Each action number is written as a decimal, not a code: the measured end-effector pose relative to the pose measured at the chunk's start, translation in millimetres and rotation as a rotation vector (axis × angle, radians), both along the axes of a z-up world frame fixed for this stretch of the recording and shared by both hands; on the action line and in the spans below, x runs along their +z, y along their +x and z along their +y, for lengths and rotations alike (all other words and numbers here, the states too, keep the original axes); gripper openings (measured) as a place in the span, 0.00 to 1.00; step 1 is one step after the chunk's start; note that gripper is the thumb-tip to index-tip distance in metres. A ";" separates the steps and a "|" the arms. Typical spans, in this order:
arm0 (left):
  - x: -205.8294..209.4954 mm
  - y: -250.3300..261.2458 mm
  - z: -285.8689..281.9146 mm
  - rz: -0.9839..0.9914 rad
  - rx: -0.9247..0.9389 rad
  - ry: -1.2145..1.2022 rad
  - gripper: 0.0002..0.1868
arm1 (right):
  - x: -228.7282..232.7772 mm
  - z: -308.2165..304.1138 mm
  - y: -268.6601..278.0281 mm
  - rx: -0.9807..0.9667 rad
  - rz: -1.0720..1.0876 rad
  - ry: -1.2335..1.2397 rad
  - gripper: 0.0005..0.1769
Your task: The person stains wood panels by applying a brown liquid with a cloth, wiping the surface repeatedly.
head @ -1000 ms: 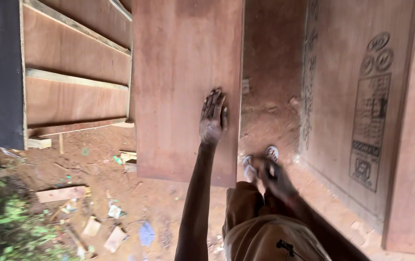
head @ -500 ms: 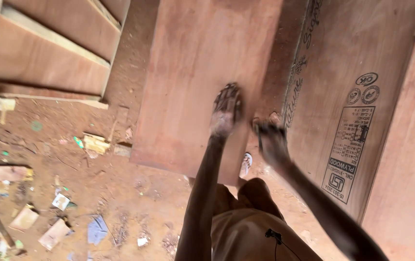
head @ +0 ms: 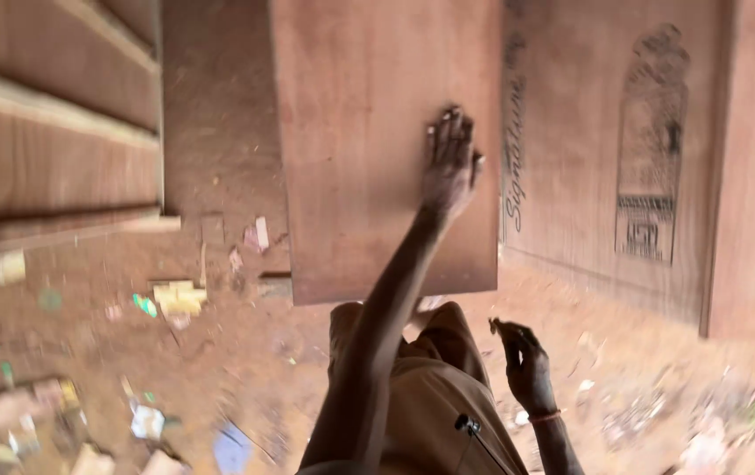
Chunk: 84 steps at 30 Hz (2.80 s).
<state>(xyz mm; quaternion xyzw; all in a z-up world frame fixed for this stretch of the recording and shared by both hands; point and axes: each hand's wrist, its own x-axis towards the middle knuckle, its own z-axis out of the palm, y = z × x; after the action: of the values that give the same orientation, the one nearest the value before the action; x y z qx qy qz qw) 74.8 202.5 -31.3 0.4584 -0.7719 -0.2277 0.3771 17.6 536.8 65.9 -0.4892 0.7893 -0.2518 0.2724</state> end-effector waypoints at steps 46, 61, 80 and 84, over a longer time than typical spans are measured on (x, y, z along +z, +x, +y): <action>19.1 156.4 6.9 -0.302 -0.893 -0.187 0.28 | -101.3 -142.0 310.5 -1.409 -0.209 -0.869 0.17; 18.4 151.4 9.4 -0.369 -0.895 -0.223 0.30 | -117.0 -165.4 383.8 -1.247 -0.346 -0.801 0.19; 22.8 151.0 10.1 -0.386 -0.888 -0.222 0.29 | -130.3 -126.4 133.3 -1.311 -0.166 -1.050 0.18; 25.4 151.7 12.2 -0.391 -0.888 -0.211 0.29 | -124.4 -127.7 135.1 -1.295 -0.112 -1.020 0.18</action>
<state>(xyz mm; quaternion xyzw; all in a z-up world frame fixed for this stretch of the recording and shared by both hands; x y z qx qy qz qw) 226.4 214.7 -5.9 0.0790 -0.9677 -0.1968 0.1363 152.7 409.1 -58.6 0.0121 0.6889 -0.7105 -0.1431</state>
